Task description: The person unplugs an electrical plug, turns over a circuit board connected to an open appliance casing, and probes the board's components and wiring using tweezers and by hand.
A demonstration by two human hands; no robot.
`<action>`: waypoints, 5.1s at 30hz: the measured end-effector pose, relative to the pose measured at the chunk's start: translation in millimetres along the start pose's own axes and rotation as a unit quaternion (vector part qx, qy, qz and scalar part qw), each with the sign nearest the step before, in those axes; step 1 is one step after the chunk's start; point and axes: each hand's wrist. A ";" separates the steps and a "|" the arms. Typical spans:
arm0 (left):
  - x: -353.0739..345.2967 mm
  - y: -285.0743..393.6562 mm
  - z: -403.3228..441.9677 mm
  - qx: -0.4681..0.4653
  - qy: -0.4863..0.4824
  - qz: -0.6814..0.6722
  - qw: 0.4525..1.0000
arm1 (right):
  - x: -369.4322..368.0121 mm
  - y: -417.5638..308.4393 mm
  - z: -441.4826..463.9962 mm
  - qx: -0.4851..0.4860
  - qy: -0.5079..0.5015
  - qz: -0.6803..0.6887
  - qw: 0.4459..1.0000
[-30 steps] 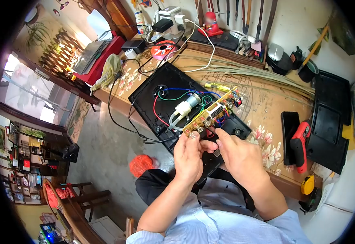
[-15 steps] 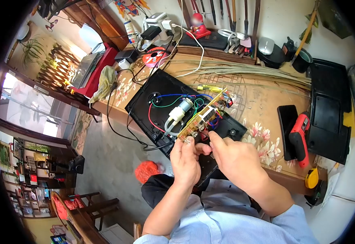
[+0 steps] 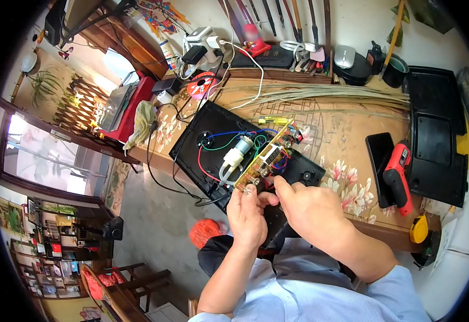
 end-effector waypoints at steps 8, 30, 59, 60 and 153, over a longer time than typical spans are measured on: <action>1.8 3.0 3.6 0.039 0.021 -0.041 0.998 | -4.2 5.7 0.1 0.014 -0.011 0.034 0.999; 2.3 1.0 4.2 0.041 0.033 -0.026 0.998 | -5.2 12.3 3.2 0.027 -0.006 0.036 0.999; -5.3 -1.0 1.6 0.002 0.016 0.020 1.000 | 3.1 11.3 6.3 0.015 -0.063 0.042 0.997; -6.2 -0.5 1.4 0.003 0.019 0.021 1.000 | 2.9 11.0 6.2 0.012 -0.063 0.043 0.997; -2.4 5.4 5.9 0.081 0.054 -0.021 0.995 | -6.4 11.7 8.4 0.010 -0.015 0.089 0.996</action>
Point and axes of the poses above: each hand's wrist, its own z-axis towards the middle knuckle, its own x-axis out of the back of the hand, y = z × x, and after that the axes turned 4 degrees about -x, right-handed
